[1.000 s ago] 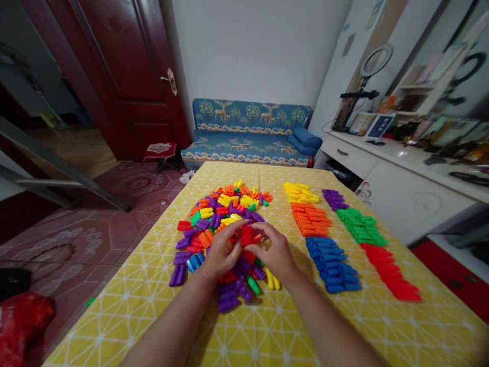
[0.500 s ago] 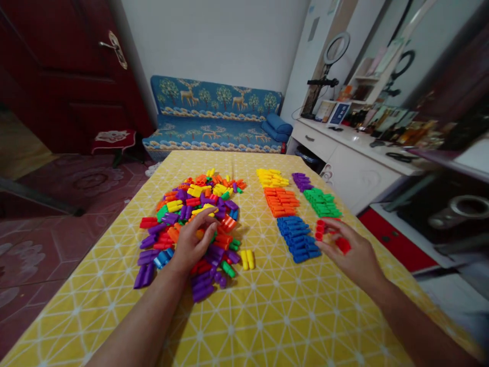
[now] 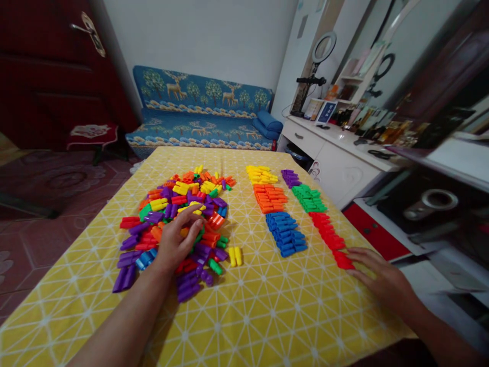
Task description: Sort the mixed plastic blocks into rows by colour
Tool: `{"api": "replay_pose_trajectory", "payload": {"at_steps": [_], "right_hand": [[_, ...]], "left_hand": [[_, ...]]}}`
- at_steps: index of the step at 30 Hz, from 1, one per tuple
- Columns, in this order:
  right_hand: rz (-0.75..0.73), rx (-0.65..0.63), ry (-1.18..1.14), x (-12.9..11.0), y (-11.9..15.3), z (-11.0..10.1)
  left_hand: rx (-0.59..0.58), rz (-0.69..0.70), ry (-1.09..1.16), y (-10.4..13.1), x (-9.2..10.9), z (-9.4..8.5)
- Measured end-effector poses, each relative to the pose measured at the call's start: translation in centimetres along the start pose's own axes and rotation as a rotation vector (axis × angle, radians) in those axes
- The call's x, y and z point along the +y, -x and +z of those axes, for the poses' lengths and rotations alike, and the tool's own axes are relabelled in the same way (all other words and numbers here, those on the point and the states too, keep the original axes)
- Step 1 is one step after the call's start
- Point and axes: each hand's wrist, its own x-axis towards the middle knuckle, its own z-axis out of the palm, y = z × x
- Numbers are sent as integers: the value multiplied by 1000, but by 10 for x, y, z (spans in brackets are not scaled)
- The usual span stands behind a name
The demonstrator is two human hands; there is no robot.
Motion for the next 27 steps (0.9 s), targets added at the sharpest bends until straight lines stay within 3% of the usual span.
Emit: {"api": "replay_pose_trajectory", "payload": {"at_steps": [9,14,17,20,24,27], "right_hand": [[41,74,10,-1,3,7],[-8,161,56,-24,0,3],[-94,218,17,-64,-14,11],[-215,151,-130,-127,-44,31],[-374,10,-322,-214,-103,72],[-328,-65,-386,-256,-152,107]], "left_hand": [[-1,-23,8,0,1,0],[2,-14,8,1,-2,0],[16,7,-1,1,-3,1],[81,32,-40,-1,-4,0],[187,39,-110,-4,-7,-2],[229,9,-115,-5,-10,-3]]}}
